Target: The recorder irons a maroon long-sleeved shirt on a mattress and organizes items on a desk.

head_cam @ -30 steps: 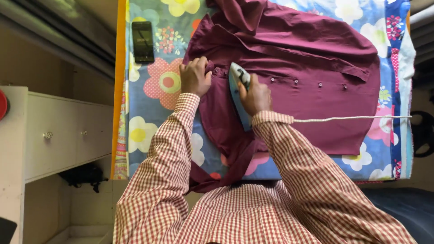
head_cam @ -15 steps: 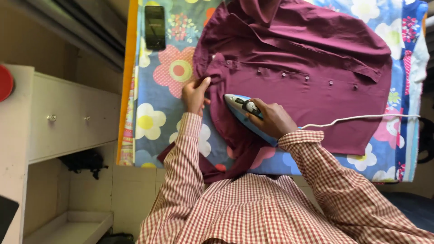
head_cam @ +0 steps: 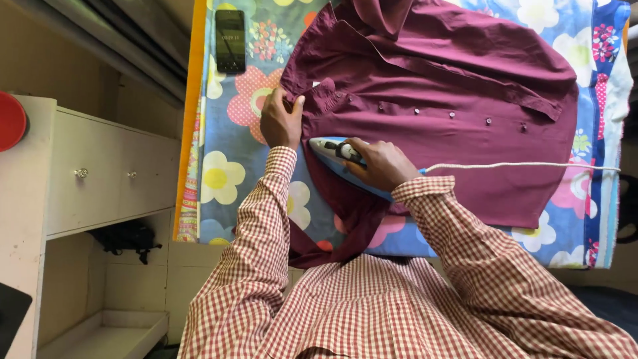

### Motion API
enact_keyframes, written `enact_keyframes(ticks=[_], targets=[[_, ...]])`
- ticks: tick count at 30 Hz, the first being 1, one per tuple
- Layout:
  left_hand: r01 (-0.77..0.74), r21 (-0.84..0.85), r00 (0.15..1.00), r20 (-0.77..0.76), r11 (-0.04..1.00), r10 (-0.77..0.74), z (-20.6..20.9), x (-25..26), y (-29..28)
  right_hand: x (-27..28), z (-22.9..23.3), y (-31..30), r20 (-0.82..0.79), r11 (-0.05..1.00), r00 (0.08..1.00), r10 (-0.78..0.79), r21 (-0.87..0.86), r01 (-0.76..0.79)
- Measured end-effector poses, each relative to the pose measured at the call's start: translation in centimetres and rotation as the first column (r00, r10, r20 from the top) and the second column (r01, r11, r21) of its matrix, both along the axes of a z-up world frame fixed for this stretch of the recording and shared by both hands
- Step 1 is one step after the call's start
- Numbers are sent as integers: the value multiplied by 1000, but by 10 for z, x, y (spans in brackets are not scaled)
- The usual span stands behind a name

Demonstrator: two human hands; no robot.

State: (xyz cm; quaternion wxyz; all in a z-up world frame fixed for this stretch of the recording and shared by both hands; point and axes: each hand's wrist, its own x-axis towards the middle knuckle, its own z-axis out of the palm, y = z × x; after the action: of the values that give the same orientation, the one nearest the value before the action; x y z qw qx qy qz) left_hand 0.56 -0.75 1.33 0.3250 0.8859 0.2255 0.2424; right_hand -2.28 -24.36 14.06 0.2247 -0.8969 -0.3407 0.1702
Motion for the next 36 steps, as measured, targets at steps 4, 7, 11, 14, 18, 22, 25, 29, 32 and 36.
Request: enact_keyframes(ticks=[4, 7, 11, 14, 18, 22, 25, 29, 32, 36], targets=[[178, -37, 983, 56, 983, -176, -12, 14, 14, 0, -11, 32, -7, 976, 976, -217, -39, 216], [223, -89, 956, -173, 971, -236, 9, 14, 17, 4, -8, 48, 8, 944, 944, -330, -17, 330], [306, -253, 937, -87, 918, -337, 3, 17, 33, -6, -1, 33, -57, 945, 944, -324, -62, 321], [241, -334, 939, -159, 911, -306, 2, 16, 35, -19, 3, 21, -69, 968, 972, -225, -124, 216], [156, -205, 945, -252, 966, -206, -1, 20, 29, -25, -5, 27, -92, 968, 968, -235, -109, 225], [136, -330, 868, -414, 934, -273, 21, 24, 28, -19, -8, 41, -77, 952, 950, -303, -65, 299], [156, -147, 899, -388, 977, -202, 0, 35, 31, -18, 7, 38, -118, 976, 969, -218, -43, 214], [96, -228, 785, -581, 969, -215, 15, 43, 39, -25, 4, 31, -149, 993, 985, -91, -92, 78], [69, -233, 790, -581, 970, -196, 16, 40, 45, -25, -5, 43, -120, 987, 986, -114, -129, 98], [63, -251, 816, -544, 966, -194, 20, 46, 40, 0, -13, 63, -35, 985, 989, -147, -102, 142]])
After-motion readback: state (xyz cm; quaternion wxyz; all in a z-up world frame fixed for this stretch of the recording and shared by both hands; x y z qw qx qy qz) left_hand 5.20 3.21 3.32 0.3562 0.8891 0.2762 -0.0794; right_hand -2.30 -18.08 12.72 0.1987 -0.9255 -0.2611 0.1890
